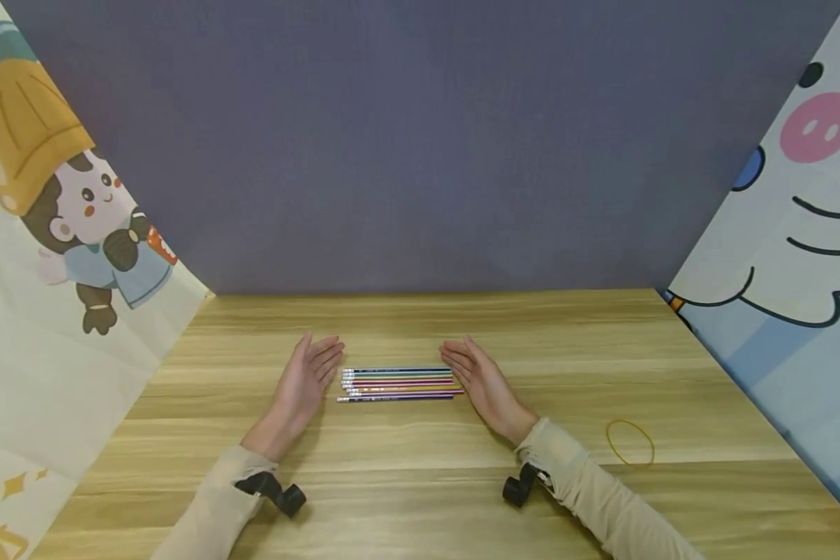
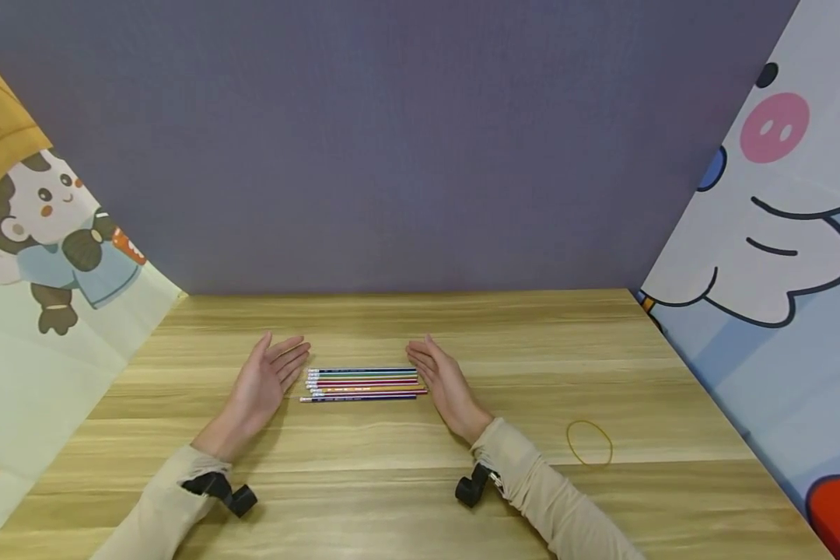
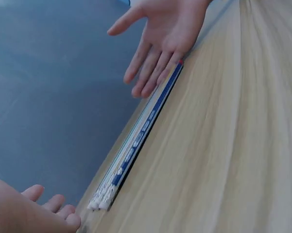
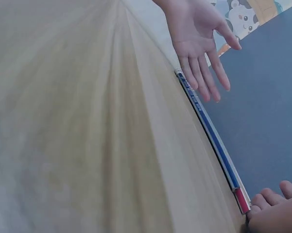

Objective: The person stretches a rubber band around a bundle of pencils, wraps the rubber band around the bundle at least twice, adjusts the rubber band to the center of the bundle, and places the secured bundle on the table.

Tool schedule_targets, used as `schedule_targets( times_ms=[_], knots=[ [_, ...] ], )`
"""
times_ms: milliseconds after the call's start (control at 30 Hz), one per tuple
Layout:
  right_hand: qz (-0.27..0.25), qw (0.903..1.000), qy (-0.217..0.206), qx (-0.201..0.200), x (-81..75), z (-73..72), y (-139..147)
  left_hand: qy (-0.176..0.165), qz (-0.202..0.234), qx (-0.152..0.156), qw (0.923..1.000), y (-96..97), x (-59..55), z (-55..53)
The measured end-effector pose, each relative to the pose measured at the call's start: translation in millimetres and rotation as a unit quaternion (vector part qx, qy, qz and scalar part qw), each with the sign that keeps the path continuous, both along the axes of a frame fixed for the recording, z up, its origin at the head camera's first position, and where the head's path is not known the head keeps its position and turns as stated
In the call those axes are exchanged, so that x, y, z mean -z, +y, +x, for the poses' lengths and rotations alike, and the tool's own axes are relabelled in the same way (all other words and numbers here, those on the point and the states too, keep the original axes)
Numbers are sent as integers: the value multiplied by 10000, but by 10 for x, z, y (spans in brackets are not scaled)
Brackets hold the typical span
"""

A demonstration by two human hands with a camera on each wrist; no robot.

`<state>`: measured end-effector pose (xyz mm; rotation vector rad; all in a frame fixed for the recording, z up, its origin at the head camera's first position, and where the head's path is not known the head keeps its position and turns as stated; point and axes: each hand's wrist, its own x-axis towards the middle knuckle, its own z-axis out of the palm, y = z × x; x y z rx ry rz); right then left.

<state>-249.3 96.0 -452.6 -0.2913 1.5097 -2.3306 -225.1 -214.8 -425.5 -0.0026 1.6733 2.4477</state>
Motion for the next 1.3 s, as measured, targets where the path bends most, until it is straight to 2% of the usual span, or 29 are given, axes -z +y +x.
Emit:
schedule_targets(
  times_ms=[200, 400, 567, 767, 900, 1033, 1133, 1300],
  knots=[
    [-189, 9998, 25, -32, 2, 18, -16, 185, -62, 25, 9998, 21, 75, -6],
    [-410, 9991, 7, 132, 21, 42, -57, 299, -618, 25, 9976, 183, 143, 32],
    [-216, 9990, 160, 367, 45, 102, -125, 333, -925, -133, 9951, 290, 178, 83],
    [214, 9978, 402, 477, 45, 155, -198, 396, -740, -320, 9960, 327, 186, 114],
    [251, 9977, 356, 515, 36, 151, -159, 310, -460, -443, 9975, 275, 179, 111],
    [193, 9982, 413, 389, 23, 116, -109, 369, -308, -387, 9981, 245, 178, 73],
    [155, 9986, 422, 281, 16, 96, -101, 426, -346, -402, 9977, 269, 188, 55],
    [167, 9987, 356, 321, 44, 114, -140, 376, -561, -513, 9964, 371, 233, 109]
  ],
)
